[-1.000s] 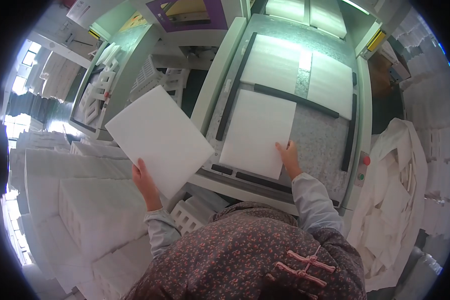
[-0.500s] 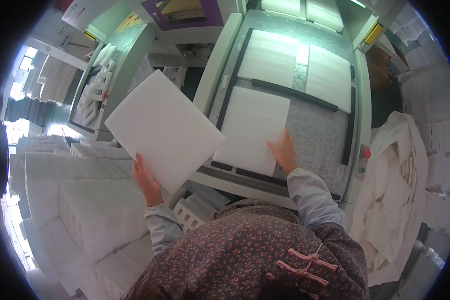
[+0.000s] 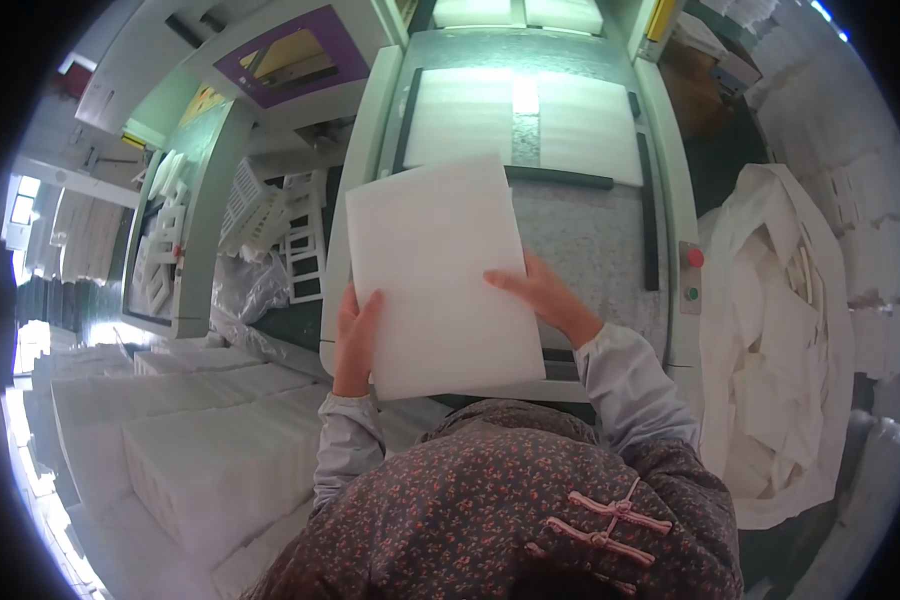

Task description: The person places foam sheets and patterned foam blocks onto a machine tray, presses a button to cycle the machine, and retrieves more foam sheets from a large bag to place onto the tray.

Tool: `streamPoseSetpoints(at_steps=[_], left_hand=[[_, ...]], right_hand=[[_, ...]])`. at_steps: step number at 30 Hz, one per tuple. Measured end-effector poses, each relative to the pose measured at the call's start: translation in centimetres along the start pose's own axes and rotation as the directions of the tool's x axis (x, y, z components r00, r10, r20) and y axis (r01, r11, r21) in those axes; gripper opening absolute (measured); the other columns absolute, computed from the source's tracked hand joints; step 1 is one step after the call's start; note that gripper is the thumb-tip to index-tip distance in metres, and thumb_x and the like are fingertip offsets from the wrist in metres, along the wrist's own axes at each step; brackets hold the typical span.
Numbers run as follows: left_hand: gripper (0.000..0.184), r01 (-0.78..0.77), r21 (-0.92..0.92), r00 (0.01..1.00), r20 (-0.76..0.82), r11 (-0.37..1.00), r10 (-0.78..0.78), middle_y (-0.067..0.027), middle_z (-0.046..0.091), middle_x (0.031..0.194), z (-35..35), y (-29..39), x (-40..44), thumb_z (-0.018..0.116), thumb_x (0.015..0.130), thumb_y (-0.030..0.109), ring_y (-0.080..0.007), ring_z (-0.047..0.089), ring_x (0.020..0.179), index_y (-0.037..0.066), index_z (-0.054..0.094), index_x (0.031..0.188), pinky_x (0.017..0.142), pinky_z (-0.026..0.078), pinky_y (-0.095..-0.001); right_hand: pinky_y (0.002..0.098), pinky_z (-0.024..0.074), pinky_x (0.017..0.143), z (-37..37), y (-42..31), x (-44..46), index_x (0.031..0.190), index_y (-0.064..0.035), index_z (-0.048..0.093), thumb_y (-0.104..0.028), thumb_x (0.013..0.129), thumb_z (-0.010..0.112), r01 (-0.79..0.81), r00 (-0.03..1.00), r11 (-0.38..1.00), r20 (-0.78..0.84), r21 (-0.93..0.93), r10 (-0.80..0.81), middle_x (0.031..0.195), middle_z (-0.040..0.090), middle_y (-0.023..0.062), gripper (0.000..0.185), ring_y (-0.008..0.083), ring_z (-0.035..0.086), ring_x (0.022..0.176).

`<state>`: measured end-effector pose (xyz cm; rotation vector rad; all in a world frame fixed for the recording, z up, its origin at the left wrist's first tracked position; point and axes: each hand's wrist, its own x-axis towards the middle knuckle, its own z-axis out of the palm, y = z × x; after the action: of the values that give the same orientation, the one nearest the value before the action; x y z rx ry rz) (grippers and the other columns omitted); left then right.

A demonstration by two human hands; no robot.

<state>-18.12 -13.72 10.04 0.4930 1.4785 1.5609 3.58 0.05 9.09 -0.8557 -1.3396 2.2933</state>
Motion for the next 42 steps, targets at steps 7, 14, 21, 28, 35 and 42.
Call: streamPoseSetpoints(at_steps=[7, 14, 21, 28, 35, 42], left_hand=[[0.045, -0.281, 0.672, 0.95, 0.091, 0.685, 0.3, -0.0121, 0.06, 0.096, 7.2, -4.0, 2.0, 0.055, 0.086, 0.015, -0.0156, 0.057, 0.076, 0.003, 0.039, 0.126, 0.067, 0.046, -0.0268], [0.048, -0.009, 0.356, 0.983, 0.176, 0.935, -0.058, -0.0091, 0.059, 0.083, 12.5, -11.8, 3.8, 0.057, 0.083, 0.014, -0.0198, 0.055, 0.069, 0.004, 0.039, 0.127, 0.066, 0.045, -0.0315], [0.045, -0.136, 0.598, 0.979, 0.203, 0.79, 0.015, -0.0097, 0.058, 0.083, 15.9, -18.0, 4.3, 0.058, 0.081, 0.012, -0.0215, 0.055, 0.068, 0.006, 0.044, 0.124, 0.065, 0.045, -0.0308], [0.05, -0.328, 0.818, 0.945, 0.291, 0.473, 0.152, -0.0133, 0.056, 0.09, 16.1, -20.1, 3.5, 0.059, 0.079, 0.015, -0.0288, 0.056, 0.076, 0.009, 0.043, 0.126, 0.068, 0.045, -0.0366], [0.048, -0.546, 0.617, 0.838, 0.381, 0.567, 0.392, -0.0144, 0.053, 0.106, 13.8, -23.0, 3.7, 0.056, 0.079, 0.017, -0.0318, 0.053, 0.092, 0.005, 0.042, 0.124, 0.081, 0.043, -0.04], [0.03, -0.203, 0.498, 0.956, -0.086, 0.843, 0.281, -0.0054, 0.056, 0.091, 5.6, -8.7, -5.1, 0.055, 0.083, 0.011, -0.0164, 0.052, 0.07, 0.007, 0.053, 0.113, 0.064, 0.043, -0.0282]], right_hand=[[0.0301, 0.0456, 0.057, -2.5, 1.9, -3.8, 0.117, 0.0001, 0.046, -0.021, 0.083, 0.06, -0.088, 0.792, 0.426, -0.323, -0.9, -0.518, 0.088, 0.06, 0.0108, 0.043, 0.0168, 0.055, 0.067], [0.0319, 0.0449, 0.08, -16.2, 4.9, -6.2, 0.121, 0.0006, 0.042, -0.019, 0.08, 0.062, -0.117, 0.723, 0.883, -0.648, -0.454, -0.238, 0.111, 0.054, 0.017, 0.05, 0.0234, 0.056, 0.093], [0.036, 0.036, 0.095, -16.9, 10.2, -7.3, 0.123, -0.0008, 0.044, -0.014, 0.077, 0.059, -0.324, 0.64, 0.123, -0.313, -0.938, -0.701, 0.124, 0.047, 0.0171, 0.05, 0.0286, 0.045, 0.114], [0.0364, 0.0338, 0.098, -17.6, 12.6, -9.1, 0.118, -0.0004, 0.051, -0.011, 0.077, 0.055, -0.231, 0.719, 0.034, -0.194, -0.972, -0.668, 0.128, 0.045, 0.0147, 0.043, 0.0312, 0.04, 0.12], [0.0359, 0.0376, 0.094, -19.3, 12.8, -8.8, 0.113, 0.0015, 0.053, -0.003, 0.075, 0.048, -0.092, 0.757, -0.12, 0.009, -0.989, -0.654, 0.119, 0.052, 0.0159, 0.038, 0.0305, 0.049, 0.109], [0.0364, 0.0395, 0.09, -16.7, 7.5, -4.8, 0.114, -0.0024, 0.054, -0.01, 0.082, 0.054, 0.102, 0.873, 0.024, 0.078, -0.994, -0.481, 0.111, 0.056, 0.014, 0.033, 0.0287, 0.053, 0.101]])
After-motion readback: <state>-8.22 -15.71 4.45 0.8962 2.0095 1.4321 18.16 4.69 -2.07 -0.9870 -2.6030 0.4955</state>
